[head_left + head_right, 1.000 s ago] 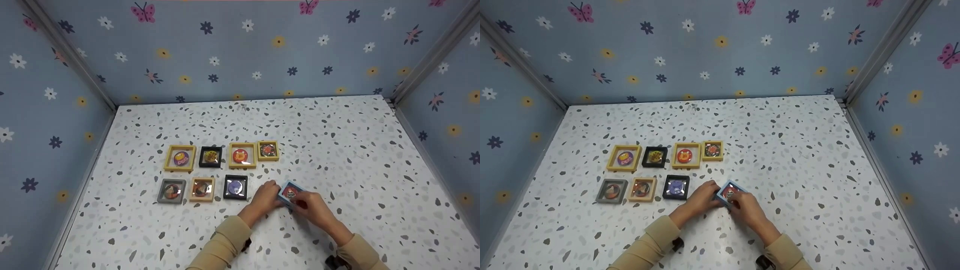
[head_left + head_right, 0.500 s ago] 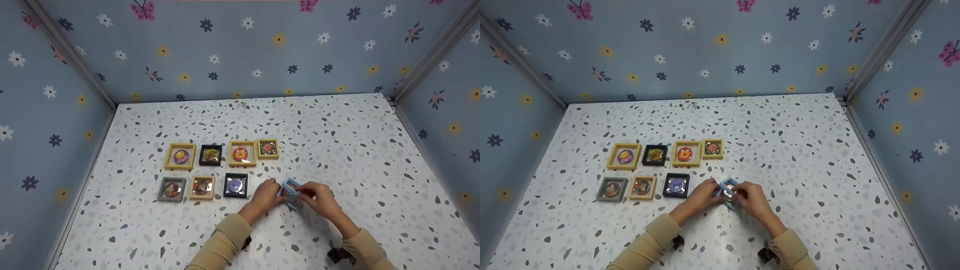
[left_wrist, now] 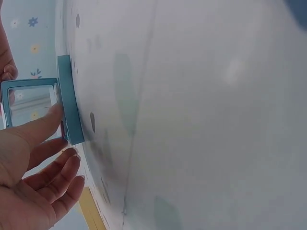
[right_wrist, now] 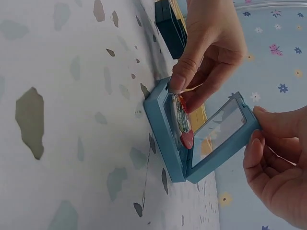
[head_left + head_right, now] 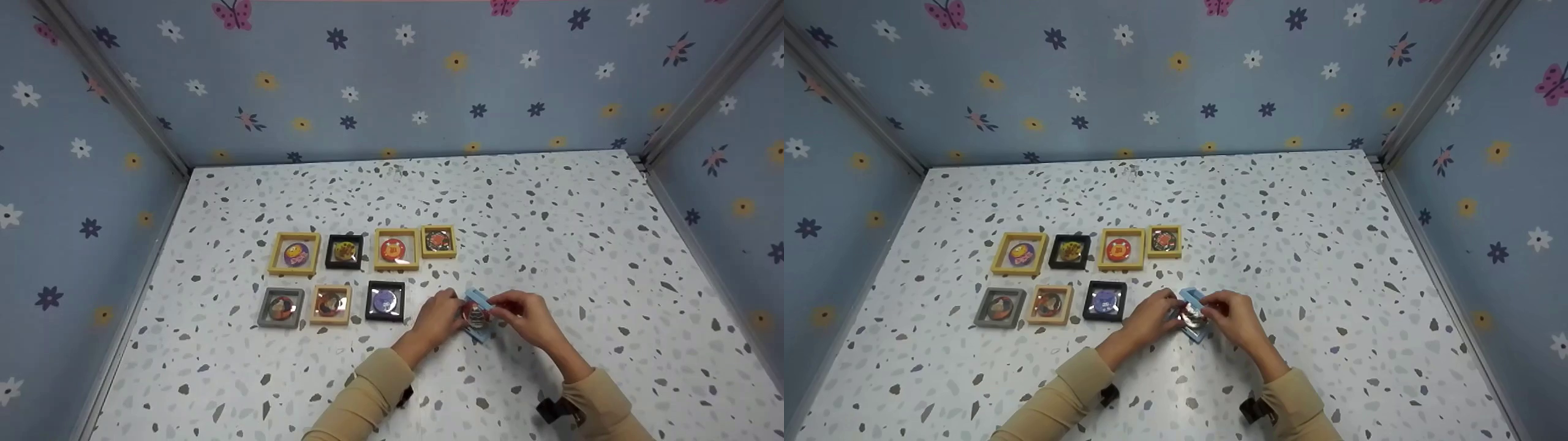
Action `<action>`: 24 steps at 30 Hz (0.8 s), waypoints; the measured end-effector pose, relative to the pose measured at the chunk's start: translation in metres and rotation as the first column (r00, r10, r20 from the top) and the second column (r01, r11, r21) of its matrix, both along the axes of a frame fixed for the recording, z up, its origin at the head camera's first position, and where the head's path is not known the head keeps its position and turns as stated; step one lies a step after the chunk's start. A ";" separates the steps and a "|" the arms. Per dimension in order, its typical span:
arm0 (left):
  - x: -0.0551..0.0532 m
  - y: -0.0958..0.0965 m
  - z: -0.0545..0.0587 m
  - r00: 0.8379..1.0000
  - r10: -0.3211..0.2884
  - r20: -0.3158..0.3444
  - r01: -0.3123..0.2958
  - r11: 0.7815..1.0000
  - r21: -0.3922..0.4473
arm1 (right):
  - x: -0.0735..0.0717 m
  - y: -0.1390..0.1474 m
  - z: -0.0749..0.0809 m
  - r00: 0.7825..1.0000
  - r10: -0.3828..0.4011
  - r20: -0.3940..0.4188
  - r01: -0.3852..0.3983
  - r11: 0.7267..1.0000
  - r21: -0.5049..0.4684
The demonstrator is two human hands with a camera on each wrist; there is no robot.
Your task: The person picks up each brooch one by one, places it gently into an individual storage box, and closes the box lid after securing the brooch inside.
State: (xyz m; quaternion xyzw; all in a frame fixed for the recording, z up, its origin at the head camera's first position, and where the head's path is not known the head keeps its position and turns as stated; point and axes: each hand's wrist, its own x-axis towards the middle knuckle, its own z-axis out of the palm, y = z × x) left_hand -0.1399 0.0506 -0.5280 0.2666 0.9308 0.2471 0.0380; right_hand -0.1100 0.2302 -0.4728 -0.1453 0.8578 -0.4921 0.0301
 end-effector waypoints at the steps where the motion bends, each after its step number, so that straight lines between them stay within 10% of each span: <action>1: 0.000 0.001 0.001 1.000 0.003 0.004 -0.003 1.000 -0.002 | 0.001 -0.001 0.002 1.000 0.003 -0.006 -0.003 1.000 0.002; 24: 0.000 -0.009 -0.003 1.000 0.020 0.023 -0.019 0.999 -0.036 | 0.001 0.004 -0.032 0.988 0.028 -0.152 -0.015 0.996 0.085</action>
